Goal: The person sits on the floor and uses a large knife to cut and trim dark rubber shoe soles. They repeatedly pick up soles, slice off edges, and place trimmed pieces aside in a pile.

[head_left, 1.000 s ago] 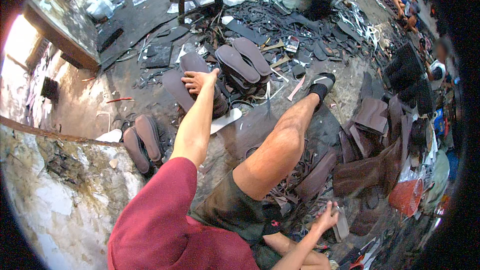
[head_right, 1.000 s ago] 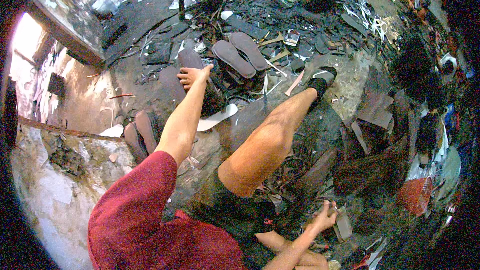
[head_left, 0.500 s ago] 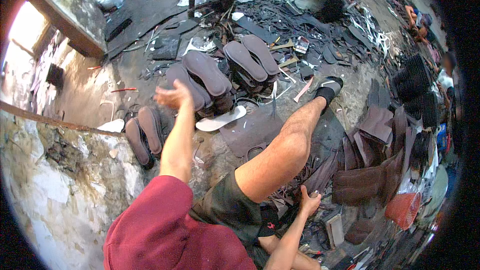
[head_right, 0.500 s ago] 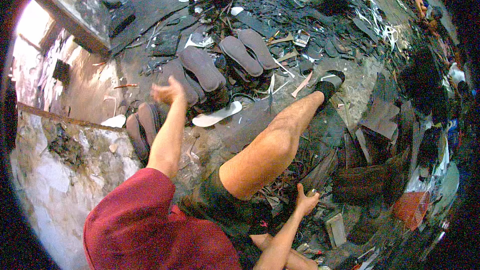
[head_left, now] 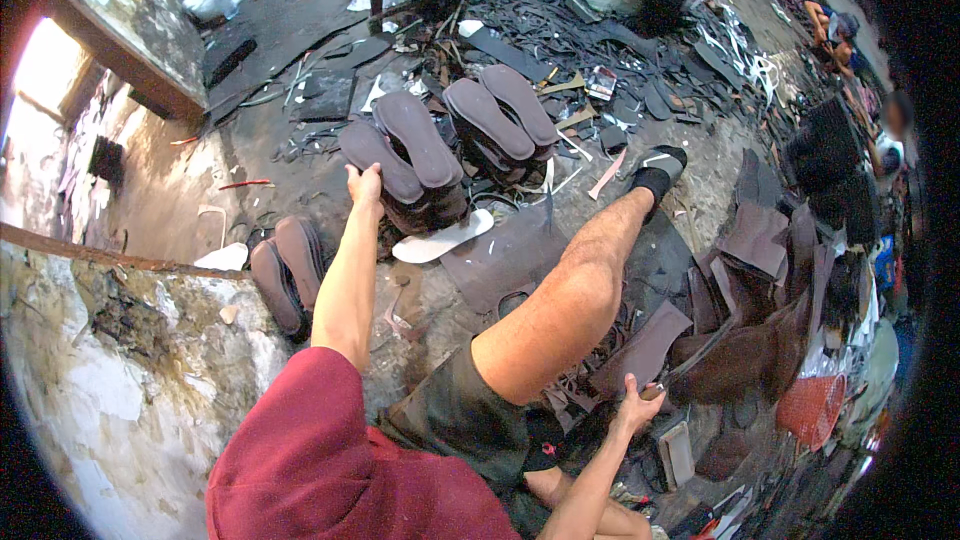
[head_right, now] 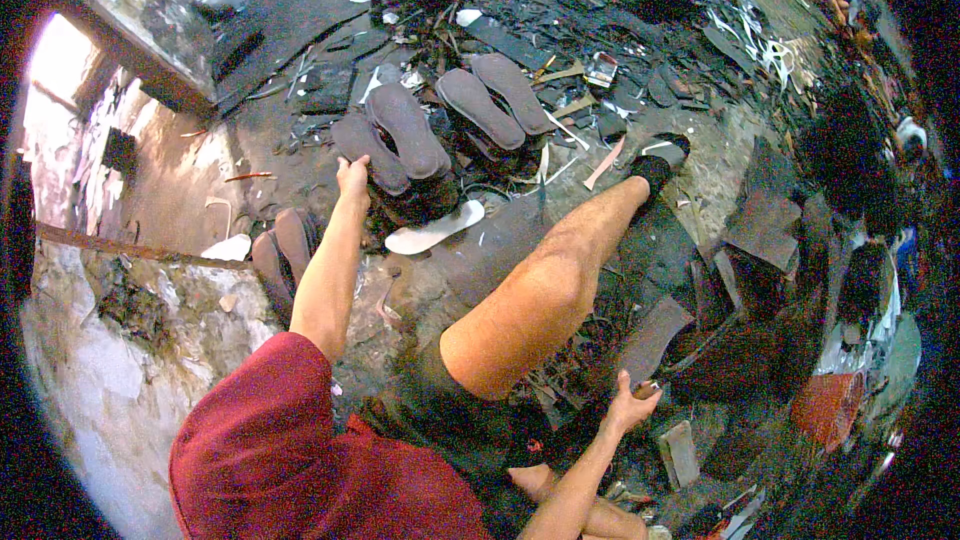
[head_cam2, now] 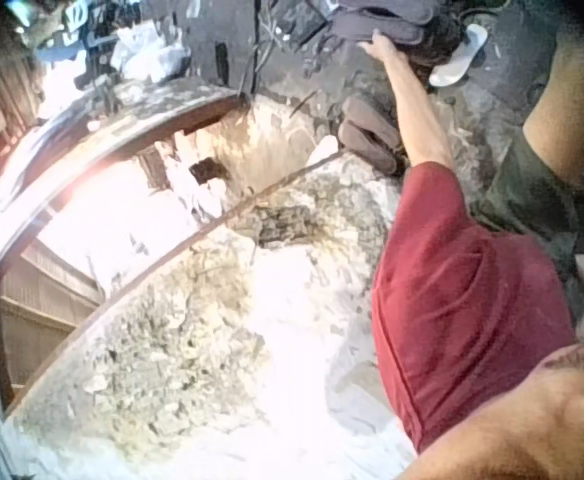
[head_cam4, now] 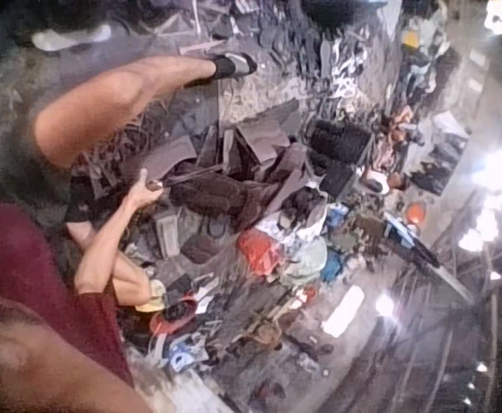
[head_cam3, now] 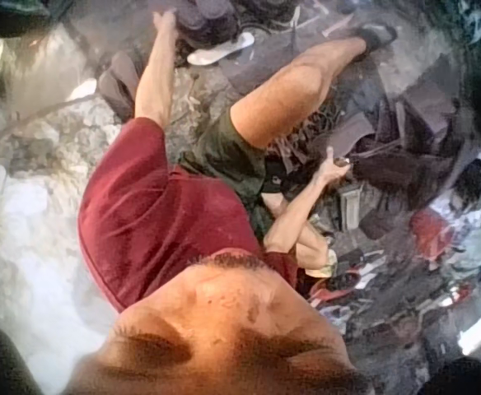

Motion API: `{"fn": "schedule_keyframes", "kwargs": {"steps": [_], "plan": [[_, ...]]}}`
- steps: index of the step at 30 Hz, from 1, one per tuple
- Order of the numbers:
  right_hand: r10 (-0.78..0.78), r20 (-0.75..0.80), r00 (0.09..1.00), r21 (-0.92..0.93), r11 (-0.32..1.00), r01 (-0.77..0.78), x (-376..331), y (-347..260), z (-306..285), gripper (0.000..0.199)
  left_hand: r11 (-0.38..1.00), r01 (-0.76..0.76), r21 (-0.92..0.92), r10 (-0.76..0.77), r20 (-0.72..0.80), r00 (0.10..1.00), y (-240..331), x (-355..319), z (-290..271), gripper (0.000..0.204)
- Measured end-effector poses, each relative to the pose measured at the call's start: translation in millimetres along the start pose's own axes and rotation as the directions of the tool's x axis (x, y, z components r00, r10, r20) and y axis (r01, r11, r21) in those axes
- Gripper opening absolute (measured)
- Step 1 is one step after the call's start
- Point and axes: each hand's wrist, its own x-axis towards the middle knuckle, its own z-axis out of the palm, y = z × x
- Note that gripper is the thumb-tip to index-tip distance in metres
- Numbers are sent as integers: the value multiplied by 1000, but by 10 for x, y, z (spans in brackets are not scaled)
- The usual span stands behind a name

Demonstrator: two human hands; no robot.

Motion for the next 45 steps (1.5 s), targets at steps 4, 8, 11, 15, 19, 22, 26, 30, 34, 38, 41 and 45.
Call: {"fn": "schedule_keyframes", "kwargs": {"steps": [4,8,11,15,19,22,26,30,34,38,41,45], "plan": [[69,21,997,230,971,-72,-280,-594,-303,58,857,-515,-14,513,-75,855,337,-752,7,63],[-18,9,1000,482,876,12,-755,-1503,-691,53,837,-257,-483,523,567,637,1104,-2957,3,46],[-49,222,974,735,664,-135,-1058,-1994,-978,51,803,436,-406,249,893,374,1144,-4012,197,60],[38,408,912,724,595,-349,-1090,-1871,-1149,42,768,632,104,168,920,-355,756,-4342,405,87],[190,209,959,468,842,-269,-1110,-1177,-1032,28,991,128,29,-36,998,49,777,-4253,383,58],[140,302,943,349,904,-246,-1370,-1282,-1221,49,956,261,136,-183,969,165,1105,-4100,302,35],[-197,480,855,219,971,101,-1771,-1196,-1601,42,935,215,283,-331,914,234,1180,-3952,62,36],[-326,574,751,69,933,352,-1913,-1216,-1943,32,898,206,390,-433,867,246,1153,-3769,-85,36],[-204,627,752,45,973,226,-1903,-1200,-2071,31,903,207,376,-422,863,276,1083,-3838,-107,36],[-452,550,702,92,869,486,-1811,-1207,-1747,32,929,201,311,-358,894,271,1079,-3903,-77,36],[-320,617,719,35,924,381,-1753,-1409,-1571,32,940,149,308,-339,893,296,1049,-3901,-78,38],[-342,577,742,161,938,308,-1592,-1569,-1014,39,945,92,315,-328,903,278,972,-3849,-122,41]]}}
